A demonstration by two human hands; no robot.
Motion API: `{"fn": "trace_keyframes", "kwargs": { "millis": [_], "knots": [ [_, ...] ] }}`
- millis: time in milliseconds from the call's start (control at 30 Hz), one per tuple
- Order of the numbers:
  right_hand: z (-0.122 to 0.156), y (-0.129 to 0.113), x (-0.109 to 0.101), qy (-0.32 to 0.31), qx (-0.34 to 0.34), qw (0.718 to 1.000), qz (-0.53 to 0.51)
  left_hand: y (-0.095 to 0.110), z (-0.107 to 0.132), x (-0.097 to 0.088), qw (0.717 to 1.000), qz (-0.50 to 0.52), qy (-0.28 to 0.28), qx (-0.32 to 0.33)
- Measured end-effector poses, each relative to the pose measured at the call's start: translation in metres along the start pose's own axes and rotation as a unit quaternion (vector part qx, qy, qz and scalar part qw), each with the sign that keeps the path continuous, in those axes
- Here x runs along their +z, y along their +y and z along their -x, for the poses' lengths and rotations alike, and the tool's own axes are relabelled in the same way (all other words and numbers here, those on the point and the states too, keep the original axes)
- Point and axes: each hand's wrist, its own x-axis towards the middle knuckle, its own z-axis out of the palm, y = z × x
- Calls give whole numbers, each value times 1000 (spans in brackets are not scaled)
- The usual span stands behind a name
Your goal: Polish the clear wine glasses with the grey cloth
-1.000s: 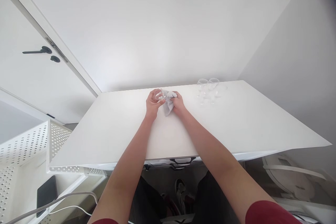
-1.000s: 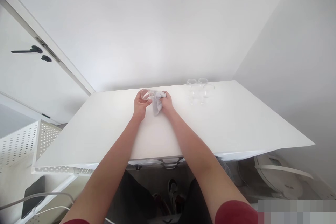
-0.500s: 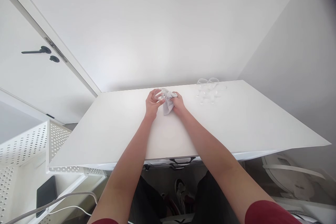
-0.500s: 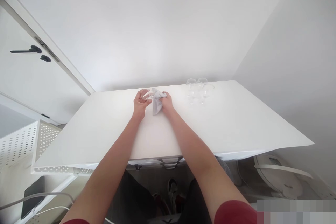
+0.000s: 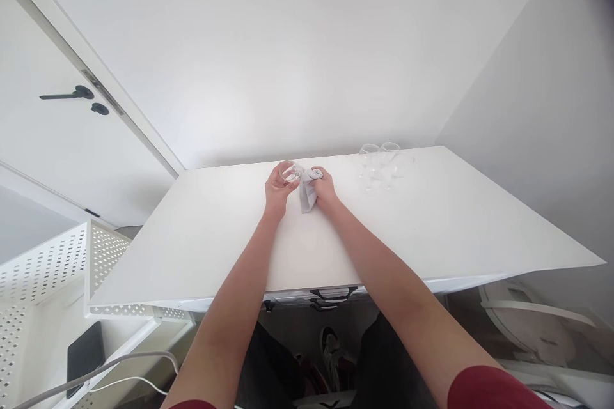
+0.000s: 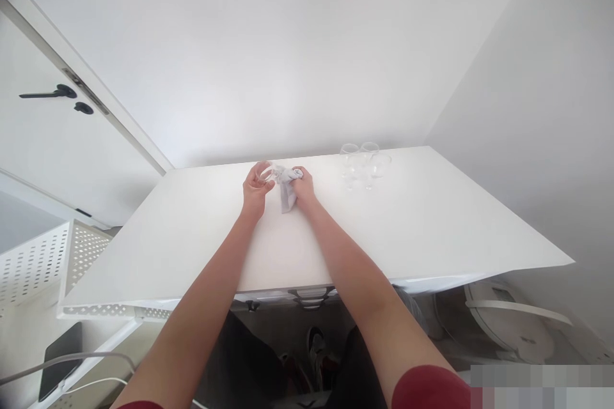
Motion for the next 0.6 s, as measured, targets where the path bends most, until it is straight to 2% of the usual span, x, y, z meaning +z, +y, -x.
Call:
{"fn": "trace_keyframes", "kwargs": {
  "millis": [133,200,233,333,400,533,600],
  "knots": [
    [-2,-3,-3,60,23,998,-5,1,-1,-5,998,11,60,-18],
    [1,-5,-4,76,1,994,78,0,-3,-10,993,5,115,-21],
    [3,-7,-4,64,-14,988,142,-1,-4,-12,990,-5,137,-22],
    [16,-10,1,-9,-62,945,321,-5,-6,-18,983,-36,177,-34],
    [26,-12,6,-69,-100,911,395,-8,-6,-19,982,-47,180,-43],
    [42,-17,18,-200,-140,831,499,-10,-5,-17,986,-53,151,-49],
    [47,-19,23,-238,-146,797,535,-10,-5,-16,989,-51,124,-56]
  ]
}}
